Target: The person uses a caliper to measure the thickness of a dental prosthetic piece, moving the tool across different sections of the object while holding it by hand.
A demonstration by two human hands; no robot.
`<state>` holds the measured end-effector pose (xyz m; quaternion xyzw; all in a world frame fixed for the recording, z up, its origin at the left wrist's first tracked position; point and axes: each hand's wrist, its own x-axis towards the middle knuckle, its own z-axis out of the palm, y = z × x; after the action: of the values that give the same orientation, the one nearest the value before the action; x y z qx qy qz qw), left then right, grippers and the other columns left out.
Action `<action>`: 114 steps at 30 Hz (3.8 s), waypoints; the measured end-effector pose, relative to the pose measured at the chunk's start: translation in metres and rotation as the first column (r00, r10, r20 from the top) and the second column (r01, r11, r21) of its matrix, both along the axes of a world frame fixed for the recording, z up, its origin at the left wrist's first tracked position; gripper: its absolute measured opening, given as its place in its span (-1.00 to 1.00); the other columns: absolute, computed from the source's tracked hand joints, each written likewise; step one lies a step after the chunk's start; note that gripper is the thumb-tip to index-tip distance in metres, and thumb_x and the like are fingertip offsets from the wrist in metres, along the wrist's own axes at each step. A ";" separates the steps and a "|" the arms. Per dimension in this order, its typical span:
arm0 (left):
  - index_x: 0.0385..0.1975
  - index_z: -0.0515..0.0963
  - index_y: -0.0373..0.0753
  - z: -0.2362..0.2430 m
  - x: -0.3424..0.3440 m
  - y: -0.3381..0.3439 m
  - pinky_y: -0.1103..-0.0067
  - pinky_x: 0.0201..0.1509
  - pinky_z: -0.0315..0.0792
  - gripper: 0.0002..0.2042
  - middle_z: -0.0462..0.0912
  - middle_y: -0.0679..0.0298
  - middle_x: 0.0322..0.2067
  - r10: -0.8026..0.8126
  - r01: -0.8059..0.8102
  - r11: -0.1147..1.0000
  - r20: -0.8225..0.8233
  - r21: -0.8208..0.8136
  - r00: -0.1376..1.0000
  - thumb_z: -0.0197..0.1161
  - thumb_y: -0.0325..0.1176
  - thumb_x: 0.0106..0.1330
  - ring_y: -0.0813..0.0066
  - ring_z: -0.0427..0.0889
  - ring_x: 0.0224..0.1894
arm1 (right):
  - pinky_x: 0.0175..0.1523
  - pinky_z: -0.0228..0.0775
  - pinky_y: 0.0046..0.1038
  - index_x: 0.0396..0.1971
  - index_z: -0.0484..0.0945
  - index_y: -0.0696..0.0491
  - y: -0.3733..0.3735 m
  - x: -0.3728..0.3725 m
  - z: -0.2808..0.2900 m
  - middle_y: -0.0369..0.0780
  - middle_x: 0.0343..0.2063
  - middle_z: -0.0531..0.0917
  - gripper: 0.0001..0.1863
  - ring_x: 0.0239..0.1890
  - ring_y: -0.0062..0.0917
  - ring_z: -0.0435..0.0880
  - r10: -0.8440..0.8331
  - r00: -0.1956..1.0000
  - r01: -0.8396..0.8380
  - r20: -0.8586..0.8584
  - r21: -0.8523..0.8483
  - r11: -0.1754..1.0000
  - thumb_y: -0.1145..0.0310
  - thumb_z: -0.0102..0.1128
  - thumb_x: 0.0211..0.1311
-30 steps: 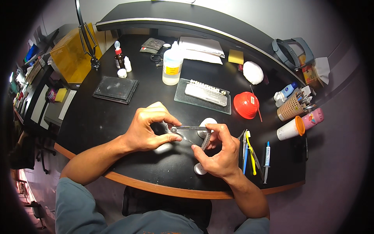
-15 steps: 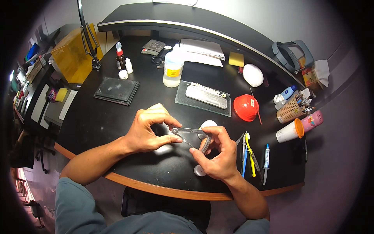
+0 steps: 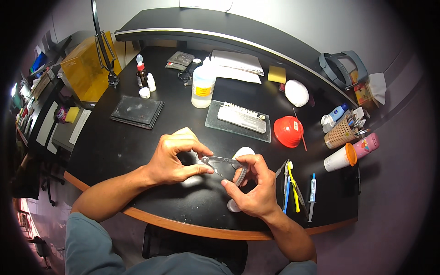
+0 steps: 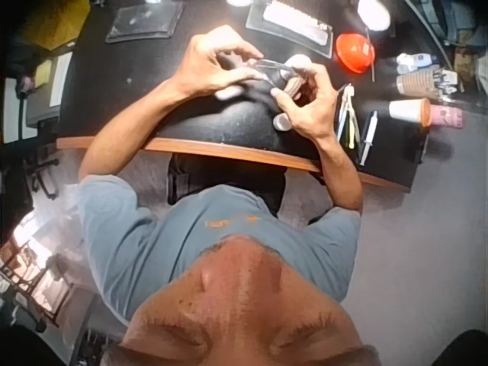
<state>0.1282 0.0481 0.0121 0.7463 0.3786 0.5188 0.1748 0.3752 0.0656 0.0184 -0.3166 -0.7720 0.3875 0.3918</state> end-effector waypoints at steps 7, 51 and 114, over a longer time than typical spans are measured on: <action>-0.34 0.74 -0.22 0.001 0.000 -0.001 0.50 -0.26 0.45 -0.71 0.70 0.32 -0.49 0.003 -0.003 1.000 -0.006 -0.021 1.000 0.65 -0.28 -0.03 0.44 0.61 -0.36 | -0.37 0.37 -0.68 -0.05 0.42 0.15 0.001 -0.001 0.000 -0.36 -0.50 0.56 -0.49 -0.47 -0.80 0.52 0.015 1.000 -0.015 -0.008 0.016 1.000 0.55 0.51 0.01; -0.23 0.61 -0.31 0.005 0.002 -0.007 0.69 -0.18 0.45 -0.76 0.70 0.36 -0.40 -0.049 0.189 0.875 0.306 -0.447 0.951 0.52 -0.42 0.20 0.71 0.63 -0.30 | -0.33 0.52 -0.68 0.17 0.49 0.16 -0.011 0.000 0.007 -0.19 -0.33 0.73 -0.68 -0.39 -0.69 0.70 0.009 0.989 -0.067 -0.147 -0.396 0.916 0.40 0.12 0.51; -0.27 0.74 -0.15 -0.002 0.001 -0.003 0.49 -0.41 0.36 -0.74 0.56 0.33 -0.47 0.098 -0.083 0.990 -0.130 0.113 0.987 0.59 -0.37 0.01 0.41 0.47 -0.43 | -0.27 0.65 -0.60 0.29 0.34 0.33 -0.009 -0.002 0.011 -0.17 -0.32 0.62 -0.52 -0.33 -0.51 0.77 0.161 0.958 -0.272 -0.237 -0.576 0.771 0.63 0.09 0.39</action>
<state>0.1291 0.0455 0.0100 0.7701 0.3946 0.4941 0.0848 0.3732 0.0563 0.0298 -0.2981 -0.6026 0.6816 0.2889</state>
